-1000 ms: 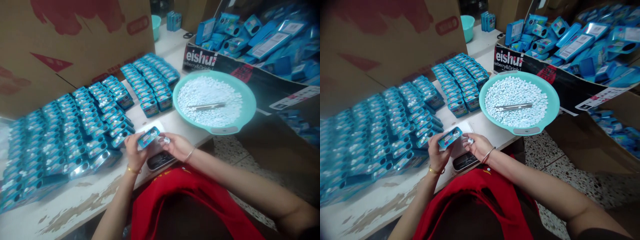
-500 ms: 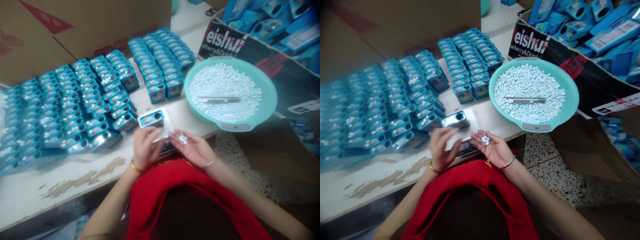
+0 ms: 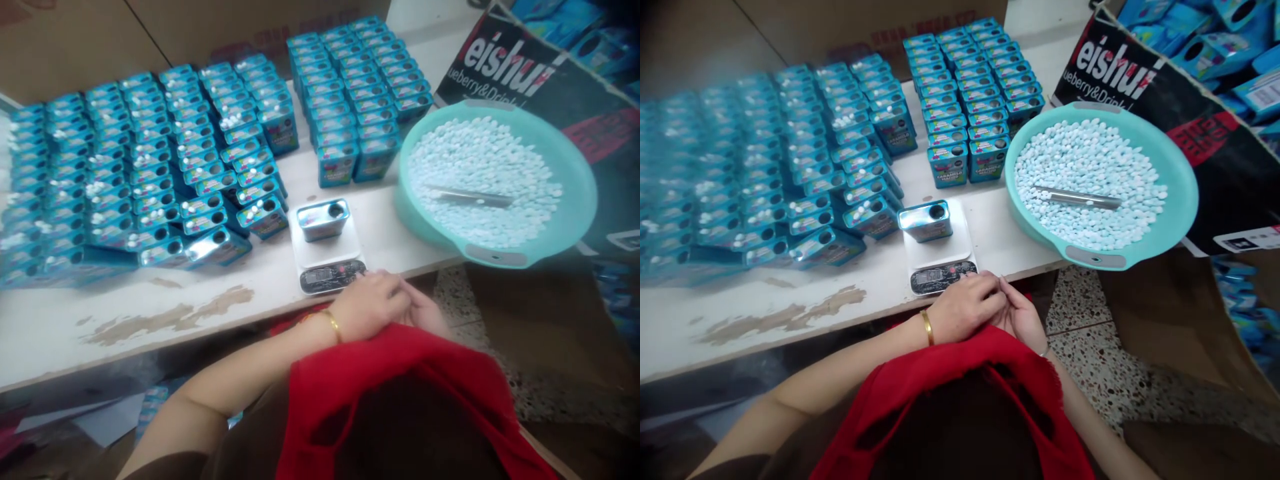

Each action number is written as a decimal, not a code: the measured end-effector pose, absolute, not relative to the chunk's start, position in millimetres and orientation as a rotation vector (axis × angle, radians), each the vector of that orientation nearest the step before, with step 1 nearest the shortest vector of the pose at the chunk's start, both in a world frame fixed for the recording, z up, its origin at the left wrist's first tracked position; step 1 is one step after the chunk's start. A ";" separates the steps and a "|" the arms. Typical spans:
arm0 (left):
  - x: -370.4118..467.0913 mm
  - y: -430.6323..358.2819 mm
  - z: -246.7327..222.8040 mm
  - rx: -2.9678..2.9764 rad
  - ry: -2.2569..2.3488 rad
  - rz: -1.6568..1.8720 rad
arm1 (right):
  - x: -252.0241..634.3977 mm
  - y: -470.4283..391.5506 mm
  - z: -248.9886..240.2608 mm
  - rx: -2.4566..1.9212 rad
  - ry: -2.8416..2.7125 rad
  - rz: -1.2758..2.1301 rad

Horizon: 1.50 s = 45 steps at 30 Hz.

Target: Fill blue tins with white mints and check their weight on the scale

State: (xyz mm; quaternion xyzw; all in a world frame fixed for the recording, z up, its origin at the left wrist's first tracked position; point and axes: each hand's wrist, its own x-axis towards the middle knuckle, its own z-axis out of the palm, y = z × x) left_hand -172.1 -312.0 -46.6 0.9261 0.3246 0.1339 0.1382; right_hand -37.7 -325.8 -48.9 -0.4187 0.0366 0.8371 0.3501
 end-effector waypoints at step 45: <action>-291.2 -226.4 9.0 2.309 1.574 0.958 | -16.2 -285.8 -108.1 -1.077 -0.279 1.809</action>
